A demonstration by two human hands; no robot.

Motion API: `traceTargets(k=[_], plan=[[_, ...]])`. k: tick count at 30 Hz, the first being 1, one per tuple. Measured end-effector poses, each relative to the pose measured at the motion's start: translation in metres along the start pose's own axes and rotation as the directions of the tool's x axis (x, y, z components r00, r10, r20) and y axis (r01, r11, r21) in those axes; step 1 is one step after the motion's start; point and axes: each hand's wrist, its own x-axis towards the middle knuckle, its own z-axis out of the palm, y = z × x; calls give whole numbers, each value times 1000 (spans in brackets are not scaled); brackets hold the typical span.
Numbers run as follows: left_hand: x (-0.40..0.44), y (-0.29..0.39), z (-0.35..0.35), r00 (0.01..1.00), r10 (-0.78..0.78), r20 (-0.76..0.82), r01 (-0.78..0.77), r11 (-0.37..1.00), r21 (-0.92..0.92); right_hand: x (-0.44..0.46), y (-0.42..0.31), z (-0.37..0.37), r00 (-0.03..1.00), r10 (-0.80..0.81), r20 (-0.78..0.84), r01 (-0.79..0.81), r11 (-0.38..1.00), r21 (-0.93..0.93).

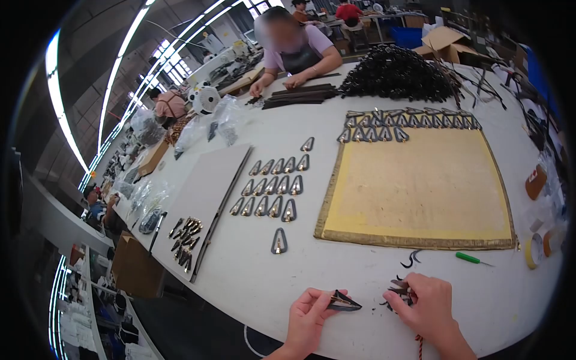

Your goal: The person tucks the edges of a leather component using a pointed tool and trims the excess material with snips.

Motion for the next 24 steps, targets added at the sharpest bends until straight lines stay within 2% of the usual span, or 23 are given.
traceTargets(k=[2,4,6,10,12,13,16,17,19,21,23,24], plan=[[0,1,-1,1000,25,10,-24,1000,-20,-3,4,5,999,-37,10,37,999,-27],[-1,1,-1,999,-29,32,29,999,17,-4,0,6,998,-47,31,49,996,-70],[0,-2,-3,999,-30,21,29,1000,12,-5,-10,6,1000,-4,-23,1,994,-110],[0,-4,-6,998,-52,32,51,999,1,-3,-16,0,999,30,25,-27,996,-85],[-1,-4,-8,997,-35,62,36,999,-13,0,-11,1,990,-18,-142,9,998,-63],[0,-3,-9,995,-28,92,30,999,-19,1,-10,-6,988,-25,-151,14,997,-75],[-1,0,-7,997,-40,64,42,998,-36,-4,-6,-38,961,56,-271,-70,997,-39],[-2,-2,-6,995,-45,94,48,998,-36,-7,0,-48,954,63,-294,-82,995,-53],[-4,-6,-4,1000,18,-11,-18,1000,22,-19,17,-69,923,178,-342,-204,978,-42],[-6,-1,4,1000,4,16,-5,1000,29,-34,29,-83,905,202,-374,-263,958,-117],[-7,4,8,999,33,7,-33,999,-14,-44,29,-94,870,245,-428,-308,948,-83],[-8,7,9,999,22,28,-21,998,-58,-51,34,-96,885,223,-409,-303,943,-140]])
